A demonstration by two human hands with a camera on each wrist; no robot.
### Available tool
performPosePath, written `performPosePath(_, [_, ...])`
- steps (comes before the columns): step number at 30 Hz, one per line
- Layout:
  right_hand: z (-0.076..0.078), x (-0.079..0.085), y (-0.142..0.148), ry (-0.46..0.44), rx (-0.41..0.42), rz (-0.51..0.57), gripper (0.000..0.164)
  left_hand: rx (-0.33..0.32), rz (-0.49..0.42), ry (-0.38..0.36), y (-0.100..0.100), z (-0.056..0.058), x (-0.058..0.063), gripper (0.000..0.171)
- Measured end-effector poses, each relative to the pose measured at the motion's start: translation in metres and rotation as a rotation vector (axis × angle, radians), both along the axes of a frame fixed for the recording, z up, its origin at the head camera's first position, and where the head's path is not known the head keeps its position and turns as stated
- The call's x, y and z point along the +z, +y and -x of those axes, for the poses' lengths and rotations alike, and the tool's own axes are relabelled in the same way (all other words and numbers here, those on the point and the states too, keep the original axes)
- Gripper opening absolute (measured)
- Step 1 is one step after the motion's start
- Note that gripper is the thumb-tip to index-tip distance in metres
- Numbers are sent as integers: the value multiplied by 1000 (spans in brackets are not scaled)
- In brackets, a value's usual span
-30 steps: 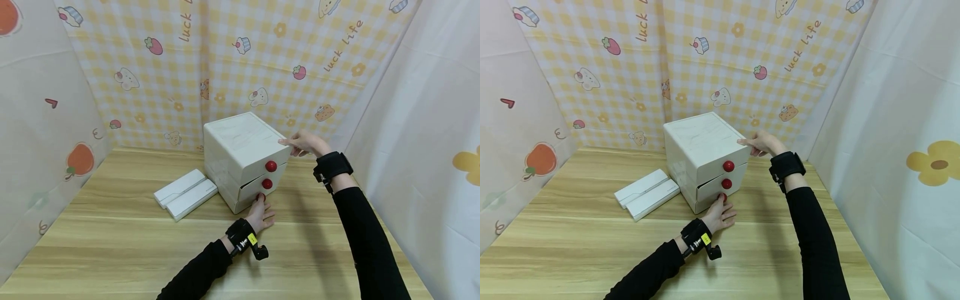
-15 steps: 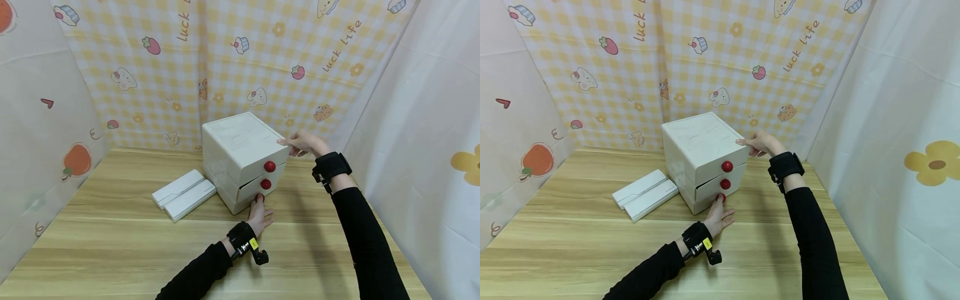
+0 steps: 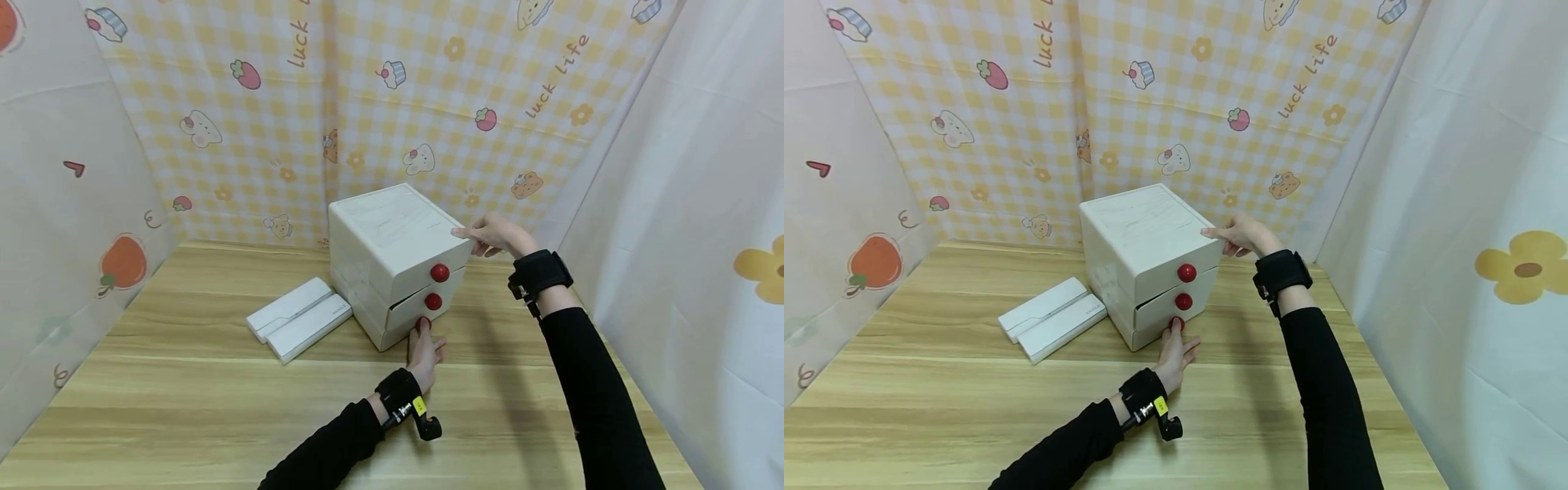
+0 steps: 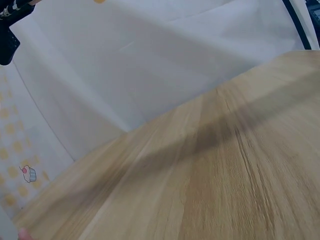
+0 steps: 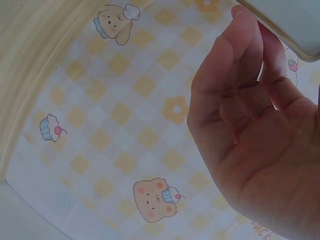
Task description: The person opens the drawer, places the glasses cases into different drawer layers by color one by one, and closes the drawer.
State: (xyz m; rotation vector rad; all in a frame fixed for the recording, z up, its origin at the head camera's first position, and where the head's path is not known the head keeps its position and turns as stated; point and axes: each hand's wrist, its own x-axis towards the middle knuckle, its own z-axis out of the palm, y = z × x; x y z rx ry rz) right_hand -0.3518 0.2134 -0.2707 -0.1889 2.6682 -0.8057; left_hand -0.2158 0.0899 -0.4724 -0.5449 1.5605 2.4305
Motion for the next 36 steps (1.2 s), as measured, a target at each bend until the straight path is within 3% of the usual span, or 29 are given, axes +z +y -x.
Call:
performPosePath(12, [1,-3,0,-9,-17,-2,63,45,-43,64,3,-1,-12,72])
performPosePath(16, [1,-3,0,-8,-5,4,64,60,-18,87,5,-5,-14,74])
performPosePath(23, [2,-4,-1,-13,-11,22,64,12,1,84,21,-24,-14,76])
performPosePath(36, [-1,-3,-1,-20,-25,19,53,-33,21,34,37,-55,-3,69])
